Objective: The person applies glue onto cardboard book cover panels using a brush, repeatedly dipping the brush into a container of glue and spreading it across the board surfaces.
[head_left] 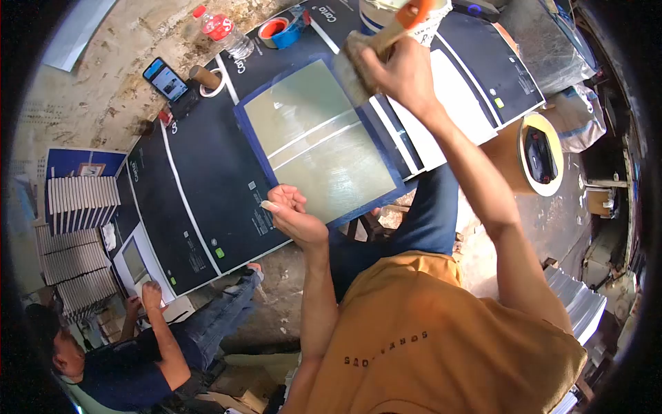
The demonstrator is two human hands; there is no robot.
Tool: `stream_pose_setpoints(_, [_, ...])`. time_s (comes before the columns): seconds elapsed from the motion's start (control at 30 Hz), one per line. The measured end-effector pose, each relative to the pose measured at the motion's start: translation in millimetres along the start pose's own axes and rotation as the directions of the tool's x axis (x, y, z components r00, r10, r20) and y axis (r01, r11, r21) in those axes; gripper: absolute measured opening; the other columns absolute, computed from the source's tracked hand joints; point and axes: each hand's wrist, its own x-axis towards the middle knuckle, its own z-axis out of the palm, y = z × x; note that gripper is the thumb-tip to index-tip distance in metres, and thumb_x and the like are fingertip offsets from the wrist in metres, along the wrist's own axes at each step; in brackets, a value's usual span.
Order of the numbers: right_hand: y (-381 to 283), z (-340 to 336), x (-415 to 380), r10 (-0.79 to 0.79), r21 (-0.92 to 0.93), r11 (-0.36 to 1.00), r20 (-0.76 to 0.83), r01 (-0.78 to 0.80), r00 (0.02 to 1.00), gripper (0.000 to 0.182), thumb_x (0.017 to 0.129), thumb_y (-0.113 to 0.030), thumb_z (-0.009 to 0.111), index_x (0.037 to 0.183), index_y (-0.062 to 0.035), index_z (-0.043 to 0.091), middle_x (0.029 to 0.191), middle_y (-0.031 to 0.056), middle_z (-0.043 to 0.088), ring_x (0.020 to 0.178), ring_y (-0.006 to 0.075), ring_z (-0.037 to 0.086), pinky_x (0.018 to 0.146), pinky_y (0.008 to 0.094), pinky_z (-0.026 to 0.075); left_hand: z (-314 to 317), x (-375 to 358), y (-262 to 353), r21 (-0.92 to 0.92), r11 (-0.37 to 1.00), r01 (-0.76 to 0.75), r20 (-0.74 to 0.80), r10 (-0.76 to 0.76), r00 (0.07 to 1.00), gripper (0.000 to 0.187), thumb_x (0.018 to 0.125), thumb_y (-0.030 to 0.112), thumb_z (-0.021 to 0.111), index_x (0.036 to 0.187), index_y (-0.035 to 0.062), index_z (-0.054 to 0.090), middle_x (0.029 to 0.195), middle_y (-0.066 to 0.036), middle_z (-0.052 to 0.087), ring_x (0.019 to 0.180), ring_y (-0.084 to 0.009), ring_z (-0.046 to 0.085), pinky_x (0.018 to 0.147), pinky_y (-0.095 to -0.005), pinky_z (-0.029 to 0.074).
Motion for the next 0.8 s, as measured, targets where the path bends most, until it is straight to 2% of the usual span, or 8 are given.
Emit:
stream_pose_setpoints(0.07, [5,7,-28,-0.077,0.116,0.99,-0.036,0.081,0.996,0.033,0.084,-0.031,0.071,0.083,0.0026,0.07,0.069,0.0161,0.069,0.06,0.0239,0.068,0.06,0.0342,0.053,0,1,-5,0.011,0.999,-0.036,0.015,0.036,0.999,0.067,0.105,0.052,0.011,0.083,0.0039,0.053,0.065,0.0,0.043,0.057,-0.0092,0.034,0.054,-0.0243,0.025])
stream_pose_setpoints(0.2, [9,-19,-39,0.211,-0.107,0.974,0.079,-0.202,0.974,0.035,0.087,-0.031,0.069,0.079,0.0028,0.071,0.055,0.0132,0.064,0.052,0.0235,0.067,0.055,0.0341,0.054,-3,1,-3,0.038,0.998,-0.045,0.023,0.044,0.999,0.069,0.105,0.053,0.011,0.082,0.0033,0.053,0.065,-0.001,0.044,0.058,-0.0102,0.035,0.055,-0.0253,0.027])
stream_pose_setpoints(0.23, [5,-26,-41,0.083,-0.266,0.96,-0.018,-0.085,0.996,0.032,0.087,-0.028,0.069,0.081,0.0031,0.072,0.062,0.0146,0.068,0.056,0.021,0.068,0.056,0.0325,0.054,-2,2,-1,0.026,0.999,-0.03,-0.001,0.03,1.0,0.069,0.104,0.053,0.011,0.082,0.0033,0.053,0.066,-0.001,0.044,0.058,-0.0103,0.035,0.055,-0.0255,0.027])
stream_pose_setpoints(0.33, [-11,-32,-58,0.095,0.09,0.992,-0.128,-0.084,0.987,0.03,0.084,-0.024,0.071,0.089,0.0059,0.072,0.075,0.0156,0.073,0.066,0.0174,0.07,0.061,0.0319,0.053,4,-1,0,0.001,1.0,-0.007,-0.011,0.007,1.0,0.07,0.104,0.056,0.011,0.082,0.0044,0.052,0.065,0.0,0.043,0.058,-0.0093,0.033,0.055,-0.0243,0.026])
stream_pose_setpoints(0.5, [-4,-33,-72,0.212,-0.056,0.977,0.134,-0.206,0.968,0.035,0.088,-0.029,0.069,0.075,0.0034,0.069,0.056,0.015,0.064,0.053,0.0257,0.068,0.054,0.0364,0.054,-2,1,-3,-0.004,0.999,-0.035,0.006,0.035,0.999,0.071,0.103,0.062,0.011,0.082,0.0068,0.051,0.064,0.002,0.041,0.058,-0.0072,0.032,0.055,-0.0211,0.024])
stream_pose_setpoints(0.57, [-11,-48,-72,0.2,-0.176,0.964,-0.027,-0.201,0.979,0.032,0.089,-0.028,0.068,0.081,0.0031,0.071,0.057,0.0139,0.065,0.052,0.0221,0.068,0.053,0.035,0.053,0,4,-6,-0.075,0.996,-0.04,-0.031,0.038,0.999,0.072,0.102,0.063,0.011,0.083,0.0069,0.051,0.065,0.002,0.042,0.058,-0.0073,0.032,0.055,-0.021,0.025])
stream_pose_setpoints(0.7, [-33,-37,-82,0.173,0.234,0.963,-0.144,-0.136,0.974,0.029,0.085,-0.027,0.07,0.085,0.0022,0.072,0.068,0.0132,0.07,0.063,0.0212,0.069,0.061,0.0338,0.053,-2,-1,-9,-0.085,0.996,-0.027,-0.032,0.024,0.999,0.072,0.103,0.057,0.009,0.084,0.0031,0.053,0.067,-0.001,0.044,0.061,-0.0099,0.035,0.057,-0.0239,0.028])
stream_pose_setpoints(0.8, [-30,-24,-105,0.16,0.035,0.986,0.052,-0.162,0.986,0.025,0.087,-0.022,0.07,0.09,0.0027,0.069,0.071,0.0121,0.068,0.066,0.0175,0.066,0.064,0.0334,0.051,-3,0,-6,-0.052,0.999,0.001,-0.012,-0.002,1.0,0.073,0.103,0.058,0.008,0.084,0.003,0.053,0.067,-0.001,0.044,0.061,-0.0099,0.034,0.057,-0.0236,0.028])
